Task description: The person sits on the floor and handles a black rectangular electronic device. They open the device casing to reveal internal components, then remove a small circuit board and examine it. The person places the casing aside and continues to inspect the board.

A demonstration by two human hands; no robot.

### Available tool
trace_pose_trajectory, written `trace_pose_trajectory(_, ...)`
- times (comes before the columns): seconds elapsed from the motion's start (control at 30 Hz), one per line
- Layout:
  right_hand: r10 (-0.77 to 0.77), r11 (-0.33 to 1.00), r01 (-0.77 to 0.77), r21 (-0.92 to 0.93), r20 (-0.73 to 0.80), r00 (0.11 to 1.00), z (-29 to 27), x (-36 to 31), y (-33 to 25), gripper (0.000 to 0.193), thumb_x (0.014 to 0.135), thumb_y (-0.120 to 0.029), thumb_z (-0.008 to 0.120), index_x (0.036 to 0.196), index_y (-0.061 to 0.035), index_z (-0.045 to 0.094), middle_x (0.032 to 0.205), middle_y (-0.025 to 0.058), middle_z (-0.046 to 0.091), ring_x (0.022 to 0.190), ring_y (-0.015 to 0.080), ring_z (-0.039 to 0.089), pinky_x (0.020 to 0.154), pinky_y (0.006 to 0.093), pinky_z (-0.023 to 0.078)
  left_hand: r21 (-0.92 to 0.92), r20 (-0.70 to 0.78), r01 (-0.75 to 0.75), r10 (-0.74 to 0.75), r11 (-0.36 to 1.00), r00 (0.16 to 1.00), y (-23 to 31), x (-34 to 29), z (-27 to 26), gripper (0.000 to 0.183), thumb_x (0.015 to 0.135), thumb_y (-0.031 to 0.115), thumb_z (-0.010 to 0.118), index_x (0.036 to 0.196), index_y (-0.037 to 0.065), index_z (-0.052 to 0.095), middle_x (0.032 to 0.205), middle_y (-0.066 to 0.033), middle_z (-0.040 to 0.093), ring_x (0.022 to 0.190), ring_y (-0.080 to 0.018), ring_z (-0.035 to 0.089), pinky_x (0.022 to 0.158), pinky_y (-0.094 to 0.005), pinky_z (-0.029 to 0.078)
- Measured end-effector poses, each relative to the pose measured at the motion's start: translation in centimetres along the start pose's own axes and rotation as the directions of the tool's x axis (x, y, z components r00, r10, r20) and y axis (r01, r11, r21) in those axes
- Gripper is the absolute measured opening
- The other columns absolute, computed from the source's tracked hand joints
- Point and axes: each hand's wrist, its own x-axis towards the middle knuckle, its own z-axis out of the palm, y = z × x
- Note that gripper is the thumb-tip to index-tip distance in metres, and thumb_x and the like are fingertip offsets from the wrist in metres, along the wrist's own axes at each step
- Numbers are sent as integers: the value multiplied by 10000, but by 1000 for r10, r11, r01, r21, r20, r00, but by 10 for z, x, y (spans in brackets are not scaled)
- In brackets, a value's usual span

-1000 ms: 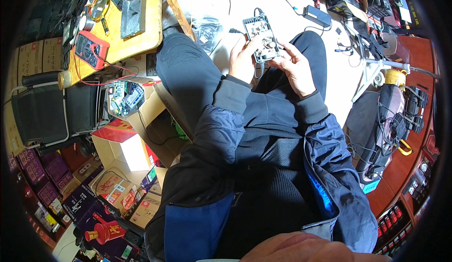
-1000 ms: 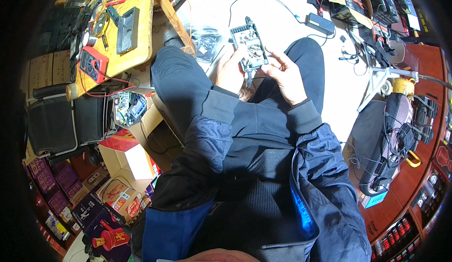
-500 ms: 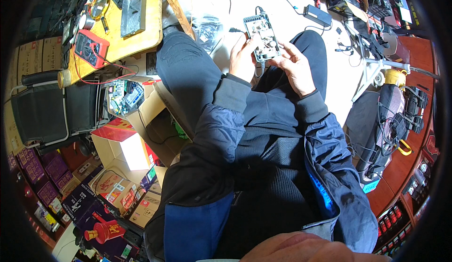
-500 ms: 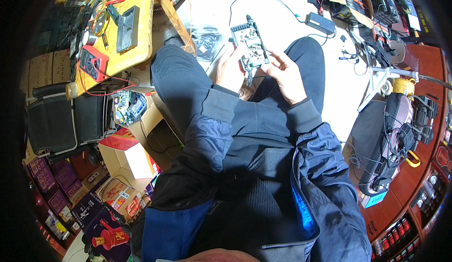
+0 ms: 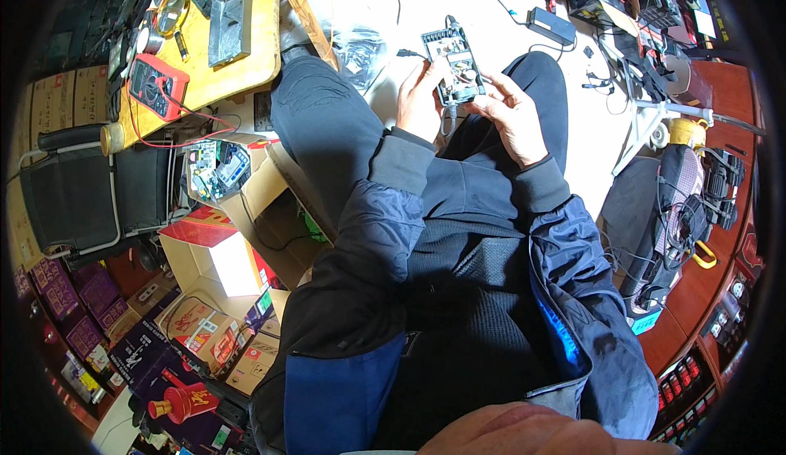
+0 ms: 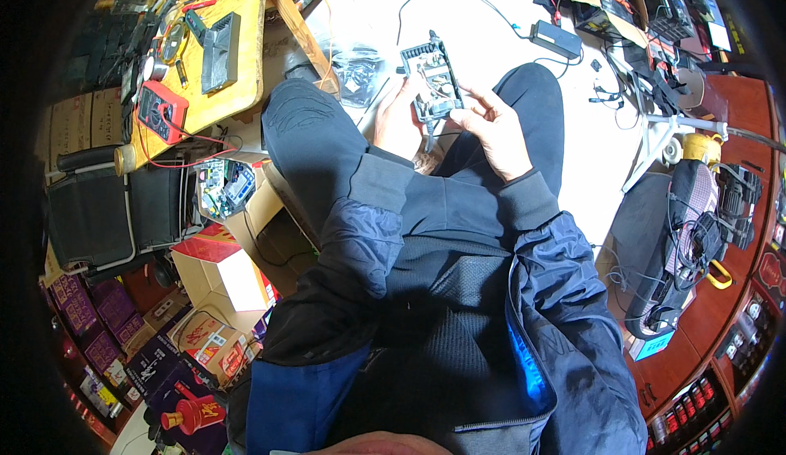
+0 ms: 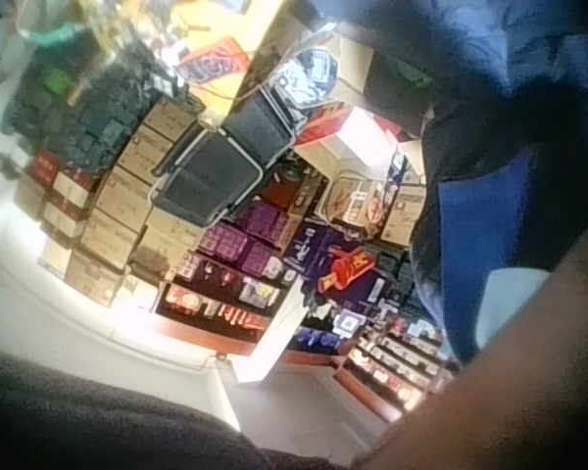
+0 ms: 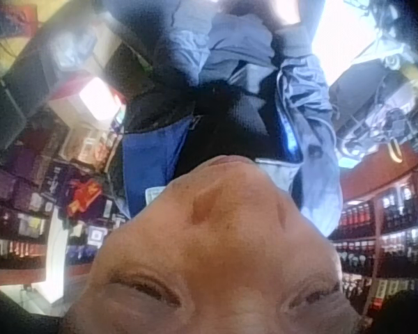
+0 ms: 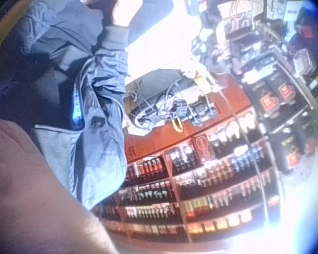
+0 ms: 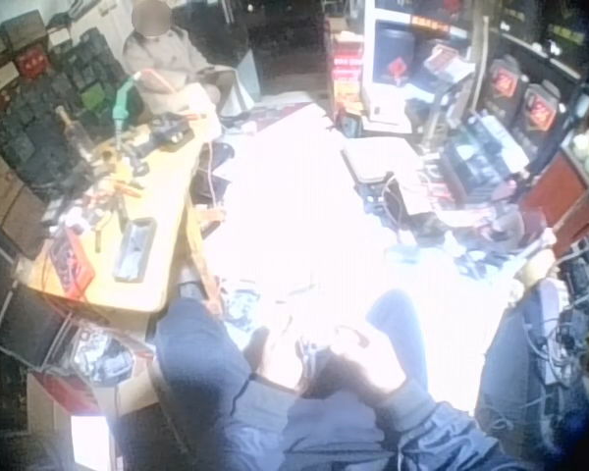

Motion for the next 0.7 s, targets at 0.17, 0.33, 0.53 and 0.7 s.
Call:
trace_pose_trajectory(0.17,-7,1000,7,-5,-17,1000,2,0,-2,596,918,-18,691,1466,55,470,1186,136,694,968,158,704,894,268,566,-14,-6,37,-37,999,999,-2,2,-4,274,1055,152,544,1262,-20,599,1090,-92,672,955,-173,679,818,-294,571)
trace_pose_trajectory(0.33,-21,1000,21,14,-18,1000,1,0,0,605,909,-13,678,1471,53,464,1186,135,694,973,156,701,898,265,565,264,68,-136,122,955,990,-7,5,-6,284,1076,163,470,1278,-10,569,1137,-118,661,1048,-200,682,817,-315,584)
trace_pose_trajectory(0.53,-40,998,39,45,16,999,-5,1,8,607,923,-76,654,1477,64,447,1200,151,688,990,179,701,919,296,566,51,76,-42,38,998,996,-10,10,-11,292,1071,143,463,1305,-13,542,1190,-141,661,1075,-212,682,853,-325,578)
trace_pose_trajectory(0.7,-30,997,28,70,28,999,-6,1,9,619,920,-82,644,1482,69,435,1236,156,677,998,187,698,930,312,566,101,114,-84,72,991,991,-9,8,-11,303,1069,136,463,1318,-19,540,1177,-137,664,1047,-211,687,849,-311,577)
